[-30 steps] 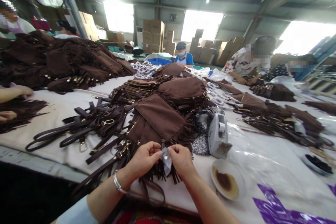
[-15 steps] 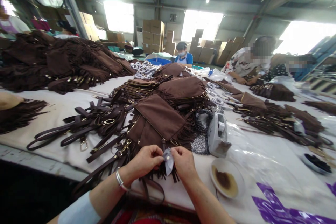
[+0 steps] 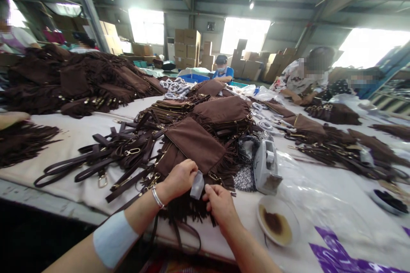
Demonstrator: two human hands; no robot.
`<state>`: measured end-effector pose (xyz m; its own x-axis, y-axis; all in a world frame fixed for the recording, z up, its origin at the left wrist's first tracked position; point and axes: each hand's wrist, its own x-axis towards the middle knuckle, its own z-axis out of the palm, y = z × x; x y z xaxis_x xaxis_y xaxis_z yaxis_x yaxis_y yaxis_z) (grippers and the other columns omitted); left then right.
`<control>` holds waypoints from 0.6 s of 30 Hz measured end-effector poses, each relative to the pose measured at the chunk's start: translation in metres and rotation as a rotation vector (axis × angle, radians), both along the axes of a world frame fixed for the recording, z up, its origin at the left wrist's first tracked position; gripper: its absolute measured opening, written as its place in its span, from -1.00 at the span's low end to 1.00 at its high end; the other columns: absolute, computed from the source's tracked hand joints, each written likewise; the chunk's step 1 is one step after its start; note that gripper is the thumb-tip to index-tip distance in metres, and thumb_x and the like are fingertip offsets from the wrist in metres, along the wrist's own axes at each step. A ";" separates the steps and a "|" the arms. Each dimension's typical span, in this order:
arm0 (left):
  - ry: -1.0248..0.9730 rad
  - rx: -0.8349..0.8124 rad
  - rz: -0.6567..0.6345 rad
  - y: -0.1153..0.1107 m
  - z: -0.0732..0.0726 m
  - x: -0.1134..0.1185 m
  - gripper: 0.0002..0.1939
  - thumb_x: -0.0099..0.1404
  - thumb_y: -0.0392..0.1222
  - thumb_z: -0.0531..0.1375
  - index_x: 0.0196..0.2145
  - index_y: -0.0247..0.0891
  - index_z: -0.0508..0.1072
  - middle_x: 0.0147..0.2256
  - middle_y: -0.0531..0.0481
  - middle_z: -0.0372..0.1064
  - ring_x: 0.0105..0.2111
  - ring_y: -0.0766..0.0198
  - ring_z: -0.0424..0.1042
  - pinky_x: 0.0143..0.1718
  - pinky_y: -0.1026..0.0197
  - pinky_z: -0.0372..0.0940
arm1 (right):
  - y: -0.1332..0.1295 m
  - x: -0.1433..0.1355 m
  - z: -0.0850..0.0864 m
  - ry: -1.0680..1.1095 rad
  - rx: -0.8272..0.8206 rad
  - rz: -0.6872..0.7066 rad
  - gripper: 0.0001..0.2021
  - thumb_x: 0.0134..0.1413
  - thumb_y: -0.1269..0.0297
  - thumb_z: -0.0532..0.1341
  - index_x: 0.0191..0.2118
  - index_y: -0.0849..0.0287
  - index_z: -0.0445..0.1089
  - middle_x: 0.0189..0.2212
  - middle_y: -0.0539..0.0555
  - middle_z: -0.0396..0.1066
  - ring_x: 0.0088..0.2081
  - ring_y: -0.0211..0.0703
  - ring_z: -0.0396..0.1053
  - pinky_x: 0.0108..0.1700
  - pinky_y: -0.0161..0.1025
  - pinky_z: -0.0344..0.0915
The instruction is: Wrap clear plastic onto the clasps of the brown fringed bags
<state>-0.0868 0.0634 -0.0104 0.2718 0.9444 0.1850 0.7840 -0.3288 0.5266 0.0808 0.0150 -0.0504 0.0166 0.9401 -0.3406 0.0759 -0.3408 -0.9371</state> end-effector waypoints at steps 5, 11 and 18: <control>0.074 -0.032 -0.056 0.010 0.000 -0.005 -0.84 0.22 -0.28 0.12 -0.43 -0.21 0.50 -0.35 -0.06 0.39 -0.32 0.21 0.40 -0.24 0.22 0.25 | 0.006 -0.010 -0.004 0.061 -0.093 0.019 -0.61 -0.04 -0.09 0.21 -0.38 0.21 0.34 -0.53 0.00 0.41 -0.72 -0.43 0.13 -0.74 -0.45 -0.12; 0.102 -0.021 -0.004 0.014 -0.003 -0.002 -0.81 0.24 -0.27 0.10 -0.37 -0.20 0.53 -0.29 -0.08 0.35 -0.29 0.21 0.40 -0.22 0.23 0.25 | 0.012 -0.018 -0.004 0.112 -0.119 -0.025 -0.65 -0.10 -0.02 0.26 -0.37 0.19 0.31 -0.66 -0.15 0.24 -0.78 -0.48 -0.05 -0.75 -0.45 -0.22; -0.037 0.016 -0.022 0.017 -0.005 0.007 -0.84 0.23 -0.28 0.12 -0.41 -0.22 0.51 -0.30 -0.05 0.36 -0.29 0.26 0.38 -0.22 0.26 0.25 | 0.030 -0.023 -0.003 0.207 -0.138 -0.055 -0.72 -0.12 0.08 0.27 -0.46 0.15 0.22 -0.71 -0.21 0.15 -0.80 -0.49 -0.11 -0.75 -0.45 -0.25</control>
